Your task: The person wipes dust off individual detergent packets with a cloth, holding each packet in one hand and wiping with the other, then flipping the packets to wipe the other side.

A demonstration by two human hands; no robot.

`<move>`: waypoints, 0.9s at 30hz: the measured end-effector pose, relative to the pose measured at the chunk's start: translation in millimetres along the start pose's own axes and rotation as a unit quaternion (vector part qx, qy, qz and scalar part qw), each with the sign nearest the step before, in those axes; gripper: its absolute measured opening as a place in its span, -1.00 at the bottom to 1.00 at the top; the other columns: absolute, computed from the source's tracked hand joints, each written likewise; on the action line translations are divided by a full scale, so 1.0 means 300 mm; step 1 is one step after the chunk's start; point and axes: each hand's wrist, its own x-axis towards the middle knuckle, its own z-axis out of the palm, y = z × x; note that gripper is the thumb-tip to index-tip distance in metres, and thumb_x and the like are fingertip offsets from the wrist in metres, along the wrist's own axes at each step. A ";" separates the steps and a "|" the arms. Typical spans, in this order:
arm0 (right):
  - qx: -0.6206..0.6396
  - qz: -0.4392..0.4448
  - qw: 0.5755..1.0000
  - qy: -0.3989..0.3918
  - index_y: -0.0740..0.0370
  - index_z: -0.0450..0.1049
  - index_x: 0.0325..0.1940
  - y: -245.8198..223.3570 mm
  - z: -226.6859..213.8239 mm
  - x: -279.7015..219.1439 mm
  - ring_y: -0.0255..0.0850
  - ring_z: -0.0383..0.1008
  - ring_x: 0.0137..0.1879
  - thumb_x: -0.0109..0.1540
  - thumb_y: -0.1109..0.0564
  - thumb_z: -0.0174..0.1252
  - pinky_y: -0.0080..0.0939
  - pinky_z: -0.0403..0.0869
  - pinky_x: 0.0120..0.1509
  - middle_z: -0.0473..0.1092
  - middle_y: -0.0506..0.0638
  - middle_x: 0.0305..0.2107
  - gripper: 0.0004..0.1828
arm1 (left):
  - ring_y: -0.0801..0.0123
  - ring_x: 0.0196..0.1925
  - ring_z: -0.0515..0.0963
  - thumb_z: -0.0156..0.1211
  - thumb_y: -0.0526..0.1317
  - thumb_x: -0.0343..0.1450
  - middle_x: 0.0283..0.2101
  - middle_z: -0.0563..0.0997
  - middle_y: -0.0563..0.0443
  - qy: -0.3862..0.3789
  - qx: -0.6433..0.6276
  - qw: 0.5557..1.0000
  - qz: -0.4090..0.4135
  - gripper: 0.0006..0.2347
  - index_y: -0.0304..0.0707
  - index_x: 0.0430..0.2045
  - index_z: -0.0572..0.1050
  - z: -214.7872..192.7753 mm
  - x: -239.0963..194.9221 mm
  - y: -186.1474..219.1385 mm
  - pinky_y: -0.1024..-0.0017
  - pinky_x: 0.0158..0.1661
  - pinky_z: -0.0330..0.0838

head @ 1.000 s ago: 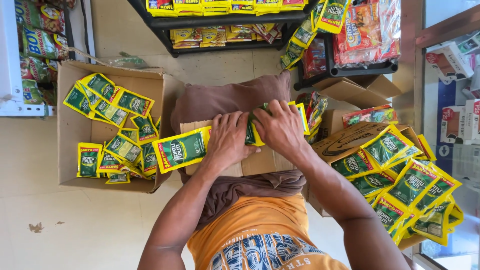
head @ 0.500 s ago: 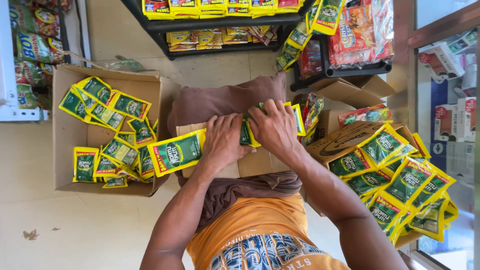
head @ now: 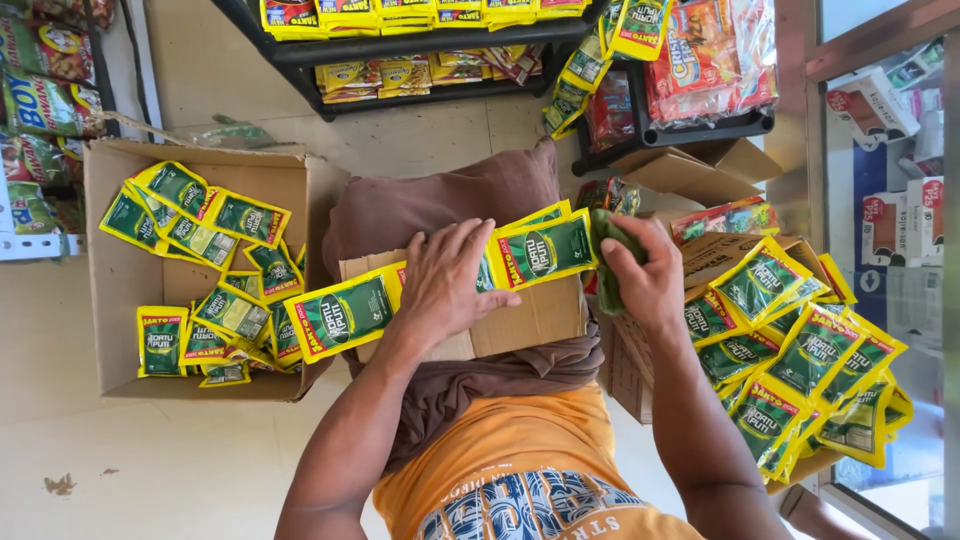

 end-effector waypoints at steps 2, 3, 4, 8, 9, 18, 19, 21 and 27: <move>0.070 0.058 0.996 0.003 0.26 0.52 0.17 0.033 0.019 -0.007 -0.31 0.48 -0.02 0.27 0.19 0.27 -0.31 0.46 0.11 0.52 0.00 -0.14 -0.64 | -0.02 0.24 0.41 0.50 0.22 0.10 0.24 0.43 -0.16 -0.009 -0.005 1.000 -0.001 -0.11 -0.32 0.25 0.30 0.019 0.046 0.008 -0.11 0.22 0.10; 0.139 0.116 0.983 0.005 0.28 0.49 0.20 0.047 0.028 -0.010 -0.38 0.46 0.00 0.29 0.19 0.25 -0.36 0.45 0.14 0.52 -0.05 -0.10 -0.61 | 0.00 0.22 0.43 0.48 0.21 0.15 0.23 0.44 -0.17 -0.017 -0.012 1.000 -0.003 -0.15 -0.32 0.25 0.31 0.028 0.067 0.013 -0.09 0.19 0.16; 0.140 0.116 0.983 0.005 0.28 0.49 0.20 0.048 0.036 -0.011 -0.38 0.46 0.00 0.29 0.19 0.25 -0.36 0.45 0.14 0.52 -0.05 -0.10 -0.61 | 0.00 0.22 0.43 0.48 0.21 0.15 0.23 0.44 -0.17 -0.017 -0.012 1.000 -0.003 -0.15 -0.32 0.25 0.31 0.044 0.084 0.014 -0.09 0.19 0.16; 0.139 0.138 0.981 0.001 0.29 0.50 0.18 0.030 0.045 -0.015 -0.40 0.45 -0.03 0.25 0.22 0.28 -0.38 0.46 0.10 0.52 -0.07 -0.14 -0.60 | 0.05 0.10 0.50 0.40 0.08 0.30 0.08 0.51 -0.16 -0.047 -0.038 0.998 -0.006 -0.36 -0.33 0.19 0.40 0.075 0.125 0.042 0.02 0.10 0.32; 0.123 0.126 0.984 0.007 0.29 0.50 0.17 0.018 0.048 -0.012 -0.40 0.45 -0.04 0.25 0.23 0.30 -0.38 0.46 0.10 0.53 -0.08 -0.16 -0.60 | 0.07 0.06 0.52 0.38 0.03 0.33 0.03 0.54 -0.15 -0.048 -0.046 0.998 -0.006 -0.43 -0.32 0.16 0.43 0.070 0.126 0.052 0.04 0.07 0.34; 0.144 0.076 0.986 0.020 0.28 0.51 0.11 -0.031 0.078 0.022 -0.40 0.46 -0.05 0.24 0.25 0.33 -0.36 0.47 0.09 0.52 -0.06 -0.18 -0.65 | -0.04 -0.02 0.59 0.32 -0.20 0.41 -0.11 0.61 -0.18 -0.012 -0.148 0.989 0.027 -0.65 -0.25 0.08 0.51 0.069 0.126 0.027 0.10 0.00 0.45; 0.144 0.077 0.986 0.021 0.28 0.51 0.11 -0.031 0.079 0.022 -0.40 0.46 -0.05 0.24 0.25 0.33 -0.36 0.47 0.09 0.52 -0.06 -0.18 -0.65 | -0.04 -0.02 0.59 0.32 -0.20 0.41 -0.11 0.61 -0.18 -0.013 -0.148 0.989 0.028 -0.65 -0.25 0.08 0.51 0.070 0.123 0.029 0.10 0.00 0.45; 0.067 0.058 0.996 0.019 0.29 0.51 0.09 -0.034 0.079 0.030 -0.38 0.49 -0.08 0.23 0.23 0.33 -0.35 0.48 0.05 0.53 -0.04 -0.20 -0.66 | -0.02 0.00 0.58 0.34 -0.18 0.38 -0.07 0.60 -0.17 -0.003 -0.150 0.988 0.026 -0.61 -0.25 0.11 0.49 0.071 0.122 0.032 0.10 0.01 0.44; 0.068 0.122 0.990 0.036 0.26 0.53 0.09 -0.003 0.021 0.001 -0.35 0.50 -0.11 0.22 0.20 0.31 -0.32 0.51 0.00 0.53 -0.04 -0.21 -0.65 | 0.04 0.17 0.43 0.50 0.05 0.20 0.13 0.47 -0.13 -0.010 -0.044 0.997 0.070 -0.31 -0.27 0.17 0.40 0.038 0.078 0.088 0.01 0.11 0.27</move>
